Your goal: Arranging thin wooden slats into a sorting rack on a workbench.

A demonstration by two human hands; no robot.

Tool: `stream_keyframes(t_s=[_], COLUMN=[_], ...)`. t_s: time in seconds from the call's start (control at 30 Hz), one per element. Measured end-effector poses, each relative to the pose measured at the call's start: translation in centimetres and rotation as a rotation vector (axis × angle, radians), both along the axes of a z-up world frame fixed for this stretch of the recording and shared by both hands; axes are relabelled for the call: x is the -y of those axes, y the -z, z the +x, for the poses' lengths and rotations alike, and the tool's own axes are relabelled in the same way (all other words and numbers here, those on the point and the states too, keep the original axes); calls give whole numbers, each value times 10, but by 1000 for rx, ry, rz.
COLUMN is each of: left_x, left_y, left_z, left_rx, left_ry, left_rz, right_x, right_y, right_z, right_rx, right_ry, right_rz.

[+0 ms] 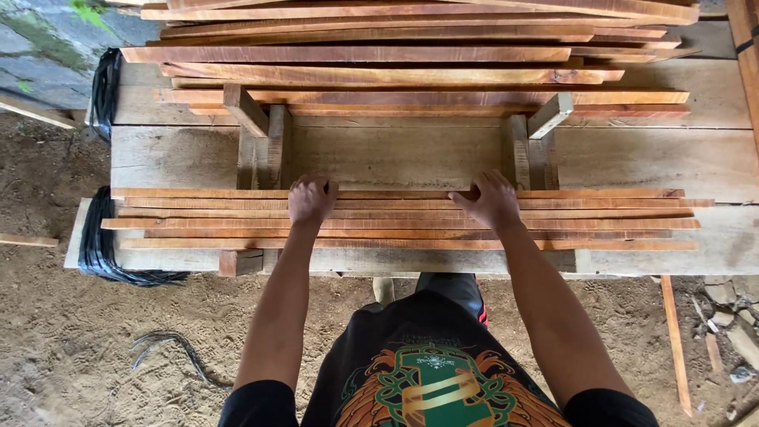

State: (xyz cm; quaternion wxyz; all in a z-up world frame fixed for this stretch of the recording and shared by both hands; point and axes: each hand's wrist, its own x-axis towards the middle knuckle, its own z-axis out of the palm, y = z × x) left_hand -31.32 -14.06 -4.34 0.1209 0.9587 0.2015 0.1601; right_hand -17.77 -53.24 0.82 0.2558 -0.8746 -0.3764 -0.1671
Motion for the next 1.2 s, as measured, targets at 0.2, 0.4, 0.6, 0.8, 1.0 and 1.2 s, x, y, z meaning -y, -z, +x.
stream_keyframes(t_s=[0.2, 0.4, 0.6, 0.8, 1.0, 1.2], left_x=[0, -5, -6, -4, -4, -4], left_y=[8, 24, 27, 21, 29, -9], left_z=[3, 6, 6, 5, 4, 8], left_rx=[-30, 9, 58, 96, 26, -116], left_ry=[-13, 6, 7, 25, 4, -72], left_rz=[10, 2, 46, 55, -5, -103], right_x=[4, -5, -5, -6, -5, -2], right_y=[13, 6, 3, 8, 28, 58], right_z=[9, 6, 4, 3, 9, 23], right_rx=[-95, 19, 74, 128, 66, -30], right_ry=[-5, -140, -172, -206, -154, 120], right_rz=[-57, -39, -167, -240, -155, -157])
